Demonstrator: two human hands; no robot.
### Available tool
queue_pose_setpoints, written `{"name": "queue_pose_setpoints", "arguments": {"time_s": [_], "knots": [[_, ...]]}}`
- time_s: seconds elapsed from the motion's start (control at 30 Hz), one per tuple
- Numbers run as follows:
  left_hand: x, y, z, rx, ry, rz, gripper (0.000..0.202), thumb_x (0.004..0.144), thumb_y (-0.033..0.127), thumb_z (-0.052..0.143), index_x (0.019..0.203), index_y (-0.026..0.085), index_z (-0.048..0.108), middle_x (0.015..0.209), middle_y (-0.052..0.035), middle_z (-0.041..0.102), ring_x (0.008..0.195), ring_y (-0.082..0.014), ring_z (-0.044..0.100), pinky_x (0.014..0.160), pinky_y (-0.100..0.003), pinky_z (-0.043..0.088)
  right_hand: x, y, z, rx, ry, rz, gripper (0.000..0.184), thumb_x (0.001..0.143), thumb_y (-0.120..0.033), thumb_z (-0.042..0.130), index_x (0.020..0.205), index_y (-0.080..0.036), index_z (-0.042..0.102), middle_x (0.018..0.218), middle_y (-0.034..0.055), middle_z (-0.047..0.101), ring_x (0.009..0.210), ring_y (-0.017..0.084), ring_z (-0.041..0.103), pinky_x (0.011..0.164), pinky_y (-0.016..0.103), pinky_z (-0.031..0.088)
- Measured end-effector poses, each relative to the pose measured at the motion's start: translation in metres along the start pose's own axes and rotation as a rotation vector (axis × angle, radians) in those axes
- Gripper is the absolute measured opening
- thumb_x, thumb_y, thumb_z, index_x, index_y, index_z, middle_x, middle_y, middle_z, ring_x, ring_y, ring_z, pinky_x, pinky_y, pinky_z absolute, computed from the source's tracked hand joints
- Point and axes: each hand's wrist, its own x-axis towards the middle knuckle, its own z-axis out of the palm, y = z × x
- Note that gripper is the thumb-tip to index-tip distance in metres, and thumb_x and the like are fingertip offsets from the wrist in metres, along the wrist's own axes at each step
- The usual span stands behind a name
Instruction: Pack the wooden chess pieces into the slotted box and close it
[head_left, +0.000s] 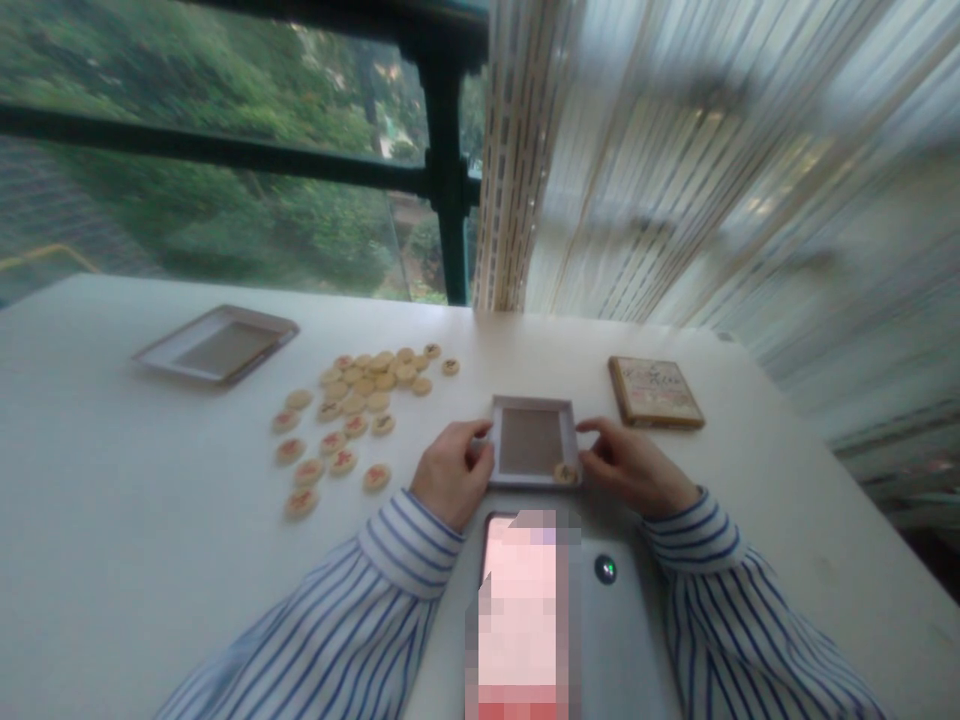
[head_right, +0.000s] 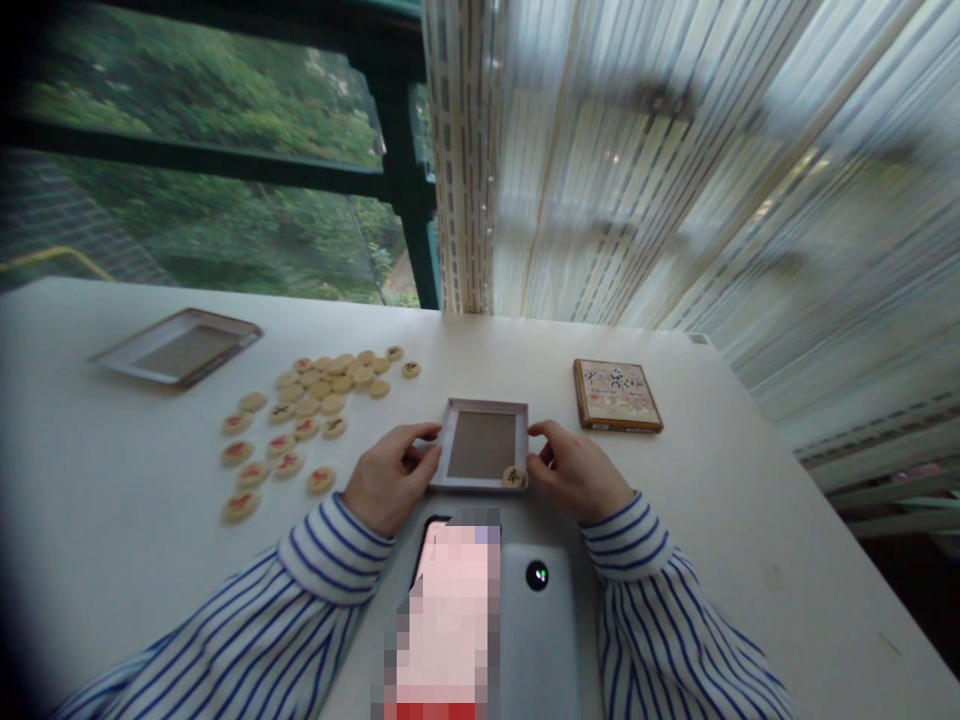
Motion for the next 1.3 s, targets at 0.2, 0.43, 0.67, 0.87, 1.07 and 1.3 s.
{"name": "queue_pose_setpoints", "arguments": {"time_s": [0.2, 0.43, 0.67, 0.87, 1.07, 1.3], "knots": [[0.0004, -0.0016, 0.0003, -0.008, -0.001, 0.001, 0.027, 0.075, 0.022, 0.051, 0.1, 0.015, 0.059, 0.093, -0.0072, 0.066, 0.069, -0.0145, 0.061, 0.069, -0.029, 0.051, -0.0001, 0.0, 0.002, 0.038, -0.012, 0.004, 0.04, 0.077, -0.024, 0.049, 0.117, -0.015, 0.048, 0.066, -0.0001, 0.063, 0.055, 0.011, 0.054, 0.051, 0.021, 0.035], [0.0002, -0.0023, 0.0014, -0.011, 0.011, 0.007, 0.028, 0.075, 0.021, 0.051, 0.101, 0.016, 0.059, 0.09, -0.0058, 0.066, 0.062, -0.0124, 0.059, 0.066, -0.028, 0.051, 0.0011, 0.0014, 0.0053, 0.057, -0.022, -0.01, 0.045, 0.077, -0.022, 0.048, 0.122, -0.015, 0.046, 0.067, 0.0007, 0.064, 0.055, 0.012, 0.056, 0.052, 0.021, 0.037], [0.0, -0.0025, 0.0013, -0.033, 0.01, -0.008, 0.028, 0.075, 0.02, 0.052, 0.102, 0.015, 0.059, 0.091, -0.006, 0.066, 0.061, -0.012, 0.059, 0.066, -0.028, 0.051, 0.001, 0.002, 0.0064, 0.065, -0.016, -0.018, 0.047, 0.077, -0.022, 0.048, 0.123, -0.014, 0.045, 0.066, 0.001, 0.064, 0.055, 0.012, 0.055, 0.051, 0.021, 0.038], [0.0, -0.0047, 0.0024, -0.031, 0.011, -0.006, 0.028, 0.075, 0.02, 0.052, 0.102, 0.015, 0.059, 0.093, -0.0065, 0.066, 0.066, -0.0131, 0.06, 0.068, -0.029, 0.051, 0.0007, 0.0018, 0.0066, 0.074, -0.017, -0.017, 0.047, 0.077, -0.022, 0.048, 0.123, -0.013, 0.046, 0.066, 0.0016, 0.065, 0.053, 0.012, 0.055, 0.051, 0.021, 0.038], [0.0002, -0.0044, 0.0022, -0.028, 0.001, -0.012, 0.029, 0.075, 0.021, 0.052, 0.103, 0.015, 0.058, 0.092, -0.0066, 0.066, 0.062, -0.0123, 0.059, 0.068, -0.029, 0.051, 0.0004, 0.0027, 0.0062, 0.071, -0.005, -0.013, 0.048, 0.077, -0.024, 0.049, 0.124, -0.014, 0.045, 0.067, 0.0015, 0.065, 0.053, 0.011, 0.055, 0.05, 0.021, 0.037], [0.0003, -0.0056, 0.0028, -0.024, 0.01, -0.009, 0.029, 0.075, 0.021, 0.052, 0.102, 0.015, 0.058, 0.092, -0.0068, 0.066, 0.065, -0.0133, 0.06, 0.067, -0.028, 0.051, 0.0016, 0.0056, 0.0083, 0.074, 0.006, -0.018, 0.046, 0.077, -0.023, 0.048, 0.122, -0.016, 0.046, 0.065, -0.0001, 0.063, 0.053, 0.011, 0.053, 0.05, 0.021, 0.036]]}}
